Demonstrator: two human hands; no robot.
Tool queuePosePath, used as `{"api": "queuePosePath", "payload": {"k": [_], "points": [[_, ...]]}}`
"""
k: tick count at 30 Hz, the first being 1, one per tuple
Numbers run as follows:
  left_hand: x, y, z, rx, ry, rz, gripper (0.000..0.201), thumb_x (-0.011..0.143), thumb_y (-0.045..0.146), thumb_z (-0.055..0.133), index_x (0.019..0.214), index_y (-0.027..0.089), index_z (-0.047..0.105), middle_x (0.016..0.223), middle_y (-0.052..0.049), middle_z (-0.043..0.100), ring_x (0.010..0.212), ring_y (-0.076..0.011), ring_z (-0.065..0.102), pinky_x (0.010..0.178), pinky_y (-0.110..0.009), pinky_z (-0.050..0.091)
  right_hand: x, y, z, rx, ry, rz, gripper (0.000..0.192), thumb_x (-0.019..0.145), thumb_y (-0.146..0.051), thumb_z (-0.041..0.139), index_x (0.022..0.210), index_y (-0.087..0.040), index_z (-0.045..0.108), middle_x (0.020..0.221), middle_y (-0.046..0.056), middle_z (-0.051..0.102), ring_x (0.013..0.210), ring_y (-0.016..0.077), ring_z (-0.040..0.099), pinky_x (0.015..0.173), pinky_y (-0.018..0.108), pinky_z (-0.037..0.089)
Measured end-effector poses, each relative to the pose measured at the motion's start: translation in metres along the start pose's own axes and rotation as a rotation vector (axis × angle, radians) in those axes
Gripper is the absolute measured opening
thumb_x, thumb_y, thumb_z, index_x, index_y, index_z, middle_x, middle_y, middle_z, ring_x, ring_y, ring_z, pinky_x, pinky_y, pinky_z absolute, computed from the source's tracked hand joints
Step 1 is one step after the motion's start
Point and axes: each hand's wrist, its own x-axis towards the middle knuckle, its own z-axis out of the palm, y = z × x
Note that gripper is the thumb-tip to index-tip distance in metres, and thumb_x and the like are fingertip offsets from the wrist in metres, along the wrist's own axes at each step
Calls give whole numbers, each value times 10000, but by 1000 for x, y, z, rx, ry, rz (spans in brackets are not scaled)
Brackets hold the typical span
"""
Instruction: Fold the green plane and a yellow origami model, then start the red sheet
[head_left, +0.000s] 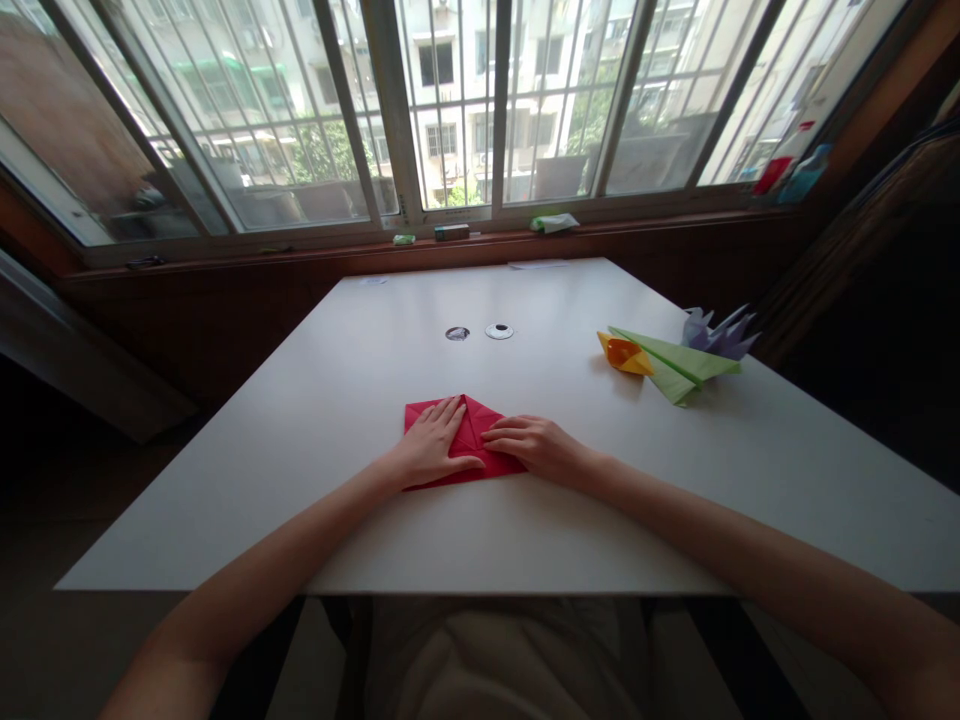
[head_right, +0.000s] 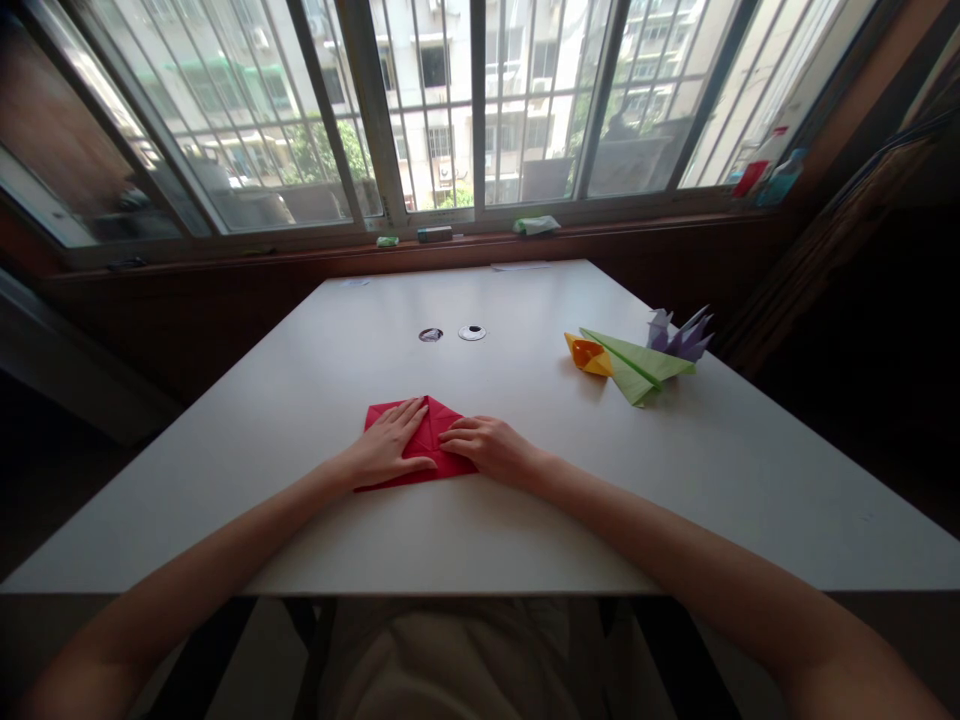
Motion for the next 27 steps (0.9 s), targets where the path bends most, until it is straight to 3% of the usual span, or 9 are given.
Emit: {"api": "queuePosePath", "payload": {"k": [27], "points": [[0, 0, 1, 28, 4, -1, 981, 738, 765, 307, 1424, 73, 189, 1509, -150, 106, 1402, -271, 89, 1140, -408, 135, 1, 2, -1, 24, -39, -11, 292, 907, -160, 418, 1122, -137, 614, 1121, 59, 666, 1048, 191, 604, 891, 339, 510]]}}
